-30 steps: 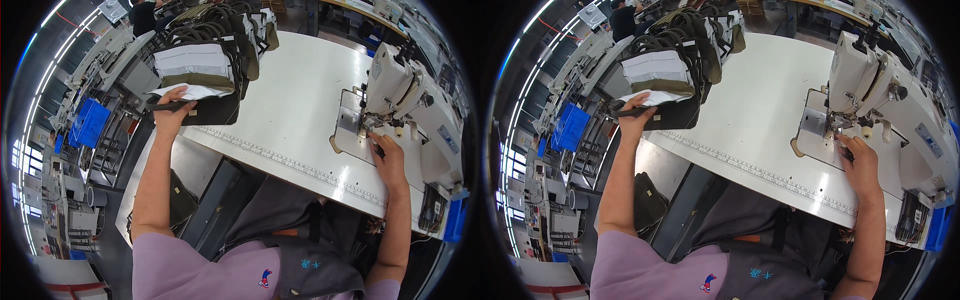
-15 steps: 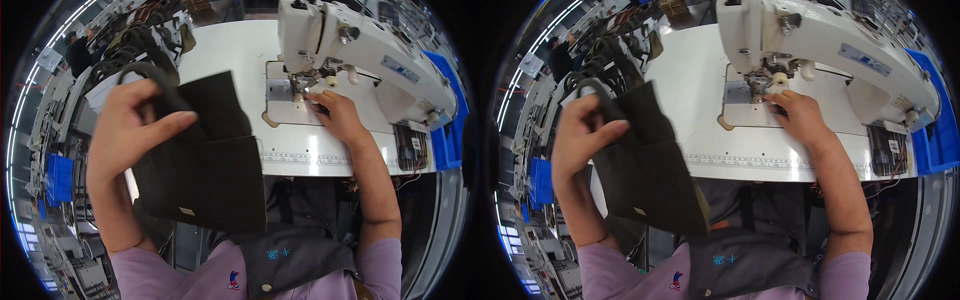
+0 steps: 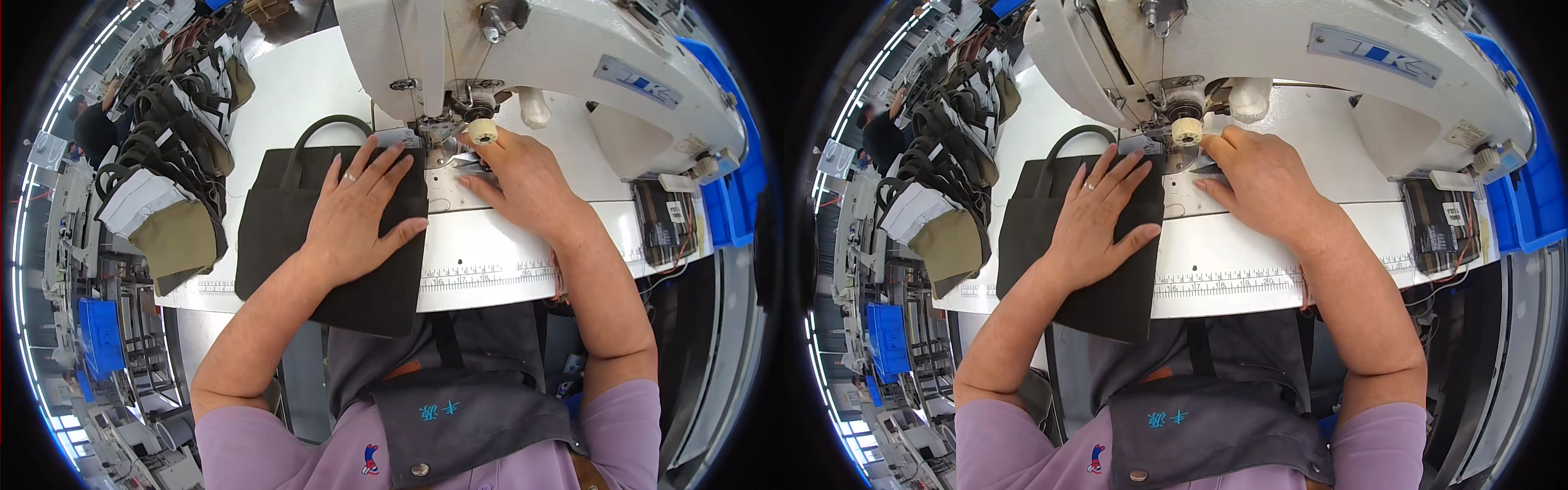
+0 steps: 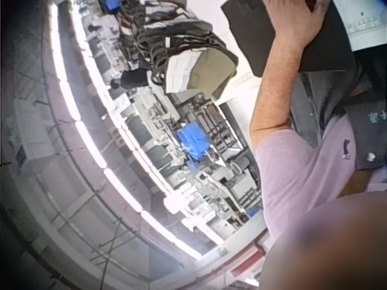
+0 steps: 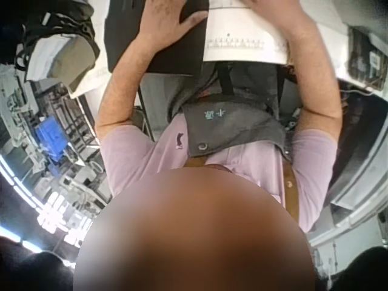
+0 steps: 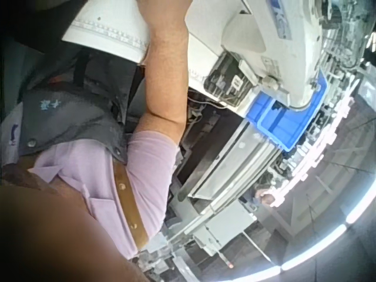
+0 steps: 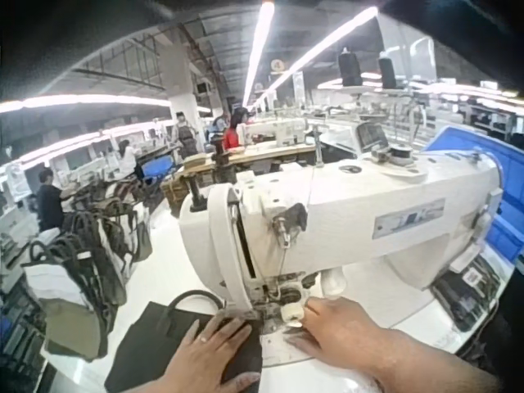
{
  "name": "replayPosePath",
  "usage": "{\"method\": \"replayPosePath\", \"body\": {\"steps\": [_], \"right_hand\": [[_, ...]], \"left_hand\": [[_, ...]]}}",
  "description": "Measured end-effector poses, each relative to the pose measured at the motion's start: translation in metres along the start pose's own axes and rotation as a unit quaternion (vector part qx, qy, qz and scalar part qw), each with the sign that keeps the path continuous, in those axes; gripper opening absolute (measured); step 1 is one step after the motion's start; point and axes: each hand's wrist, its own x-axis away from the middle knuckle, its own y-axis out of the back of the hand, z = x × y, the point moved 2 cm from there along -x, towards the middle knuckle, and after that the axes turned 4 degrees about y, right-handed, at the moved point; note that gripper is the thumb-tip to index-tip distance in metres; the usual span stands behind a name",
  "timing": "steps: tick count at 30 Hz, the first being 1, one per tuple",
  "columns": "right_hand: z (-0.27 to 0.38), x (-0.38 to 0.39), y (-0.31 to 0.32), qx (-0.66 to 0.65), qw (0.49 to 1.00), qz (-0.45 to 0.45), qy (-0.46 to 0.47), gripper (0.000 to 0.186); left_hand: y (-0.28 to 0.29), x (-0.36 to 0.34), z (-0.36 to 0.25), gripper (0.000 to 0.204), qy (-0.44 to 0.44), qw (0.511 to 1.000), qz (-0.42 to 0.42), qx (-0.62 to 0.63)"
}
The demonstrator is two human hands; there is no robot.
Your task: Sewing and trimming edges of fabric bags using an industrial sewing machine and scissors.
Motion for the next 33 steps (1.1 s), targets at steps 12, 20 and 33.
{"method": "replayPosePath", "body": {"steps": [12, 20, 33], "right_hand": [[0.017, -0.002, 0.005, -0.094, 0.995, 0.014, 0.008, 0.034], [0.009, 0.001, -0.002, -0.089, 0.996, -0.007, 0.028, 0.031], [0.004, -0.003, -0.008, -0.129, 0.991, -0.004, 0.029, 0.021]], "left_hand": [[0.006, 0.011, -0.015, 0.058, 0.046, 0.998, 0.023, 0.032], [-0.001, -0.008, 0.001, 0.031, 0.058, 0.991, -0.019, 0.116], [-0.013, -0.027, 0.011, 0.018, 0.094, 0.982, -0.034, 0.162]]}}
